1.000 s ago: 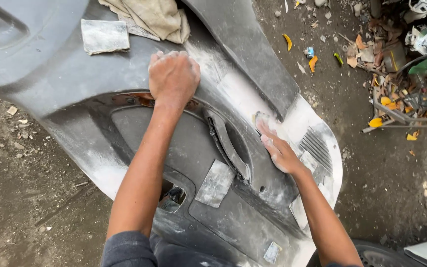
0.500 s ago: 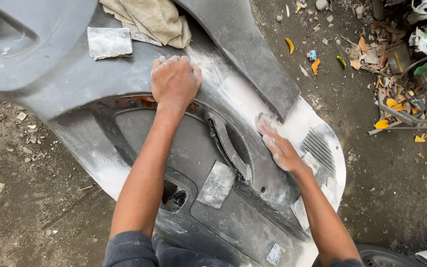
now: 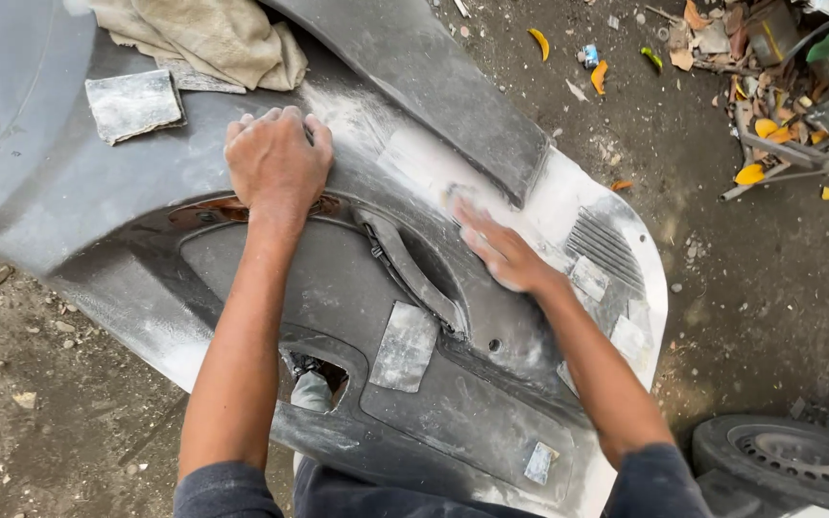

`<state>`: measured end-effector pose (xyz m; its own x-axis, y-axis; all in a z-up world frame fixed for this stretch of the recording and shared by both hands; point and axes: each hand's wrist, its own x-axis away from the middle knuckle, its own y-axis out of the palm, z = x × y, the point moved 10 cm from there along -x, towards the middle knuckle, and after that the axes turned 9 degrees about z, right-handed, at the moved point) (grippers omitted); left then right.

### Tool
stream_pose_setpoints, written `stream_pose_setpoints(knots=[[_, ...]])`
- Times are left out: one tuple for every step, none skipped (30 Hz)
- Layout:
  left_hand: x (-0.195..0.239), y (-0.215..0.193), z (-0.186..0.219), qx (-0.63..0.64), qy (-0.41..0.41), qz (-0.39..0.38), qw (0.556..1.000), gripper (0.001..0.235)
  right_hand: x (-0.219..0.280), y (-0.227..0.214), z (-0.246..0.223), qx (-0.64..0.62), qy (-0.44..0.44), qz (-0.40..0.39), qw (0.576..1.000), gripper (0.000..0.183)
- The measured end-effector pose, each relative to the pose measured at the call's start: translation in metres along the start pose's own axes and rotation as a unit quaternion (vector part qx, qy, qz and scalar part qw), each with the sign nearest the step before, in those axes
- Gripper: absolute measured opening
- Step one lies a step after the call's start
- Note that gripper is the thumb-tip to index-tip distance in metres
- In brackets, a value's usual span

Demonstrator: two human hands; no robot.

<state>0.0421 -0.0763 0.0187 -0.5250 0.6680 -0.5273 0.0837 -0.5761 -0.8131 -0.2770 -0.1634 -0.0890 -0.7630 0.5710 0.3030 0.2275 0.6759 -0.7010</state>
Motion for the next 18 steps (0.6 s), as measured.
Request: stream_pose_setpoints(knots=[[-0.003,-0.005,0.000,-0.003,0.001,0.002,1.000,0.034,-0.020,-0.001,-0.005,-0.001,-0.004,0.001,1.000,0.068],[-0.004,-0.004,-0.003,-0.007,-0.006,-0.023,1.000,0.035,-0.041,0.000,-0.007,0.019,0.009,-0.005,1.000,0.070],[0.000,-0.001,-0.006,-0.007,-0.008,-0.059,0.998,0.037,-0.053,0.008,-0.007,0.034,0.033,-0.012,0.999,0.071],[0.002,-0.003,-0.006,-0.006,-0.001,-0.068,0.998,0.037,-0.028,0.009,-0.007,0.027,0.041,-0.013,0.999,0.071],[-0.006,-0.004,-0.005,0.012,-0.017,-0.053,0.998,0.035,-0.013,-0.005,-0.014,0.004,0.001,0.001,1.000,0.069],[-0.012,-0.007,-0.005,0.031,-0.033,-0.038,0.998,0.034,0.003,-0.019,-0.022,-0.019,-0.040,0.014,0.999,0.068],[-0.008,-0.007,-0.006,0.033,-0.034,-0.039,0.998,0.034,0.033,-0.026,-0.011,-0.017,-0.037,0.013,0.999,0.068],[-0.003,-0.006,-0.007,0.025,-0.028,-0.046,0.998,0.035,0.063,-0.030,0.020,0.025,0.063,0.007,0.998,0.070],[0.000,-0.002,-0.009,0.016,-0.020,-0.050,0.998,0.037,0.092,-0.036,0.052,0.066,0.161,0.004,0.985,0.072],[0.001,0.000,-0.011,0.018,-0.020,-0.049,0.998,0.037,0.106,-0.043,0.055,0.067,0.161,0.005,0.985,0.072],[0.000,0.000,-0.007,0.018,-0.019,-0.039,0.999,0.036,0.127,-0.061,0.062,0.048,0.184,0.056,0.980,0.071],[-0.001,-0.001,-0.001,0.019,-0.019,-0.028,0.999,0.036,0.149,-0.080,0.070,0.028,0.206,0.107,0.972,0.070],[-0.002,-0.002,0.000,0.018,-0.016,-0.029,0.999,0.036,0.157,-0.088,0.080,0.026,0.206,0.108,0.972,0.070],[-0.002,0.002,-0.002,0.009,-0.025,-0.050,0.998,0.037,0.163,-0.105,0.089,-0.047,0.194,0.177,0.964,0.068],[0.001,0.007,-0.006,0.000,-0.031,-0.074,0.997,0.037,0.174,-0.116,0.097,-0.121,0.184,0.245,0.944,0.065],[0.003,0.008,-0.006,0.000,-0.026,-0.077,0.997,0.037,0.173,-0.113,0.090,-0.124,0.189,0.246,0.942,0.065],[0.001,0.002,-0.005,0.001,-0.019,-0.045,0.999,0.036,0.175,-0.120,0.089,-0.196,0.211,0.301,0.909,0.061],[-0.001,-0.005,-0.003,0.003,-0.012,-0.013,1.000,0.036,0.178,-0.125,0.088,-0.266,0.231,0.353,0.867,0.056]])
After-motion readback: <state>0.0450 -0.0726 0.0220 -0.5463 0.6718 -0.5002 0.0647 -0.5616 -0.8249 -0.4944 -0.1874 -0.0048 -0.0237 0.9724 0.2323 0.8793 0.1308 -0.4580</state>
